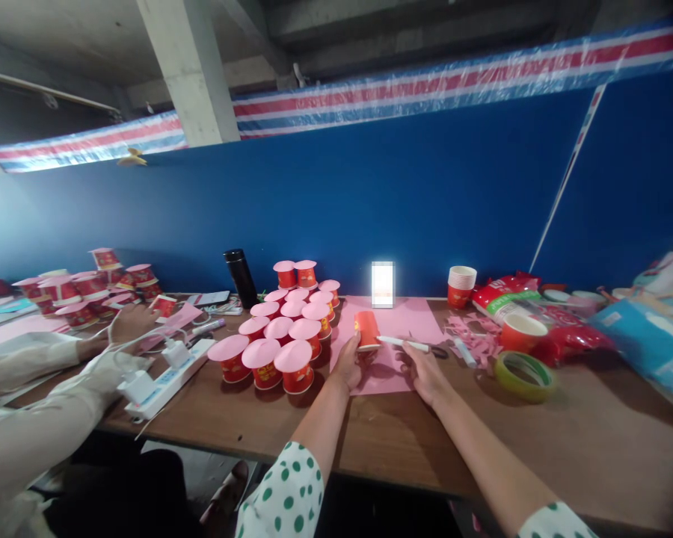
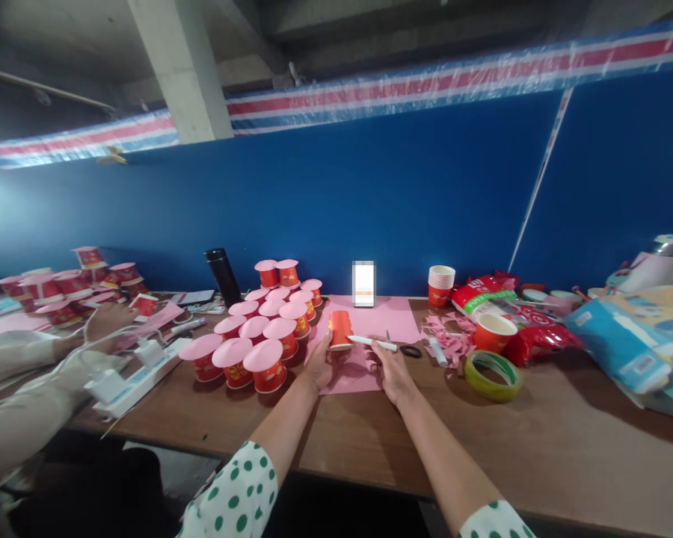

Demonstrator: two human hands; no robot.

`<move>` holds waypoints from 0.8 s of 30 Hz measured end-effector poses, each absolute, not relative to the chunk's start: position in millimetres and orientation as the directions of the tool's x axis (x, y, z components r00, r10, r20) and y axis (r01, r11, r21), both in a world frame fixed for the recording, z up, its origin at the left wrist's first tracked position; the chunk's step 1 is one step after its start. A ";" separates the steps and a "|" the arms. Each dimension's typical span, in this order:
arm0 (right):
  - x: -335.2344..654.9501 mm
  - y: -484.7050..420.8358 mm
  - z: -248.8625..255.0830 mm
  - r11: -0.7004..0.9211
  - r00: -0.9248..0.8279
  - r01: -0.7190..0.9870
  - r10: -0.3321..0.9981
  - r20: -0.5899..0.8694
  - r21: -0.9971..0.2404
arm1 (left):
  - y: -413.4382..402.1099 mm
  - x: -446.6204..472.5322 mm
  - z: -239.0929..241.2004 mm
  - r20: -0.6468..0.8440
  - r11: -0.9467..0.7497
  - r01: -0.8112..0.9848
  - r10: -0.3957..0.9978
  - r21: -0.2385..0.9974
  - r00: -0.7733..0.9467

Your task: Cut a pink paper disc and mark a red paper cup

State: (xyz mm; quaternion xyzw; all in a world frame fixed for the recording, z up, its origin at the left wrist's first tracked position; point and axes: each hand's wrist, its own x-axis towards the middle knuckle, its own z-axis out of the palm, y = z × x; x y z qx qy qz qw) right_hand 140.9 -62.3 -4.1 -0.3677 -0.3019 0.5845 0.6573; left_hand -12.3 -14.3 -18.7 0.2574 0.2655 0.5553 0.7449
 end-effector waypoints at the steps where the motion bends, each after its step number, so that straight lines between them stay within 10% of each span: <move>1: 141.0 -62.0 -4.2 0.045 0.136 -0.548 0.990 -0.036 -0.835 | -14.6 -12.6 -18.2 -0.112 0.252 -0.691 0.964 0.678 0.241; 24: 143.8 -59.0 -9.0 0.056 0.127 -0.558 0.992 -0.019 -0.828 | -14.4 -12.8 -17.9 -0.124 0.268 -0.709 0.961 0.653 0.249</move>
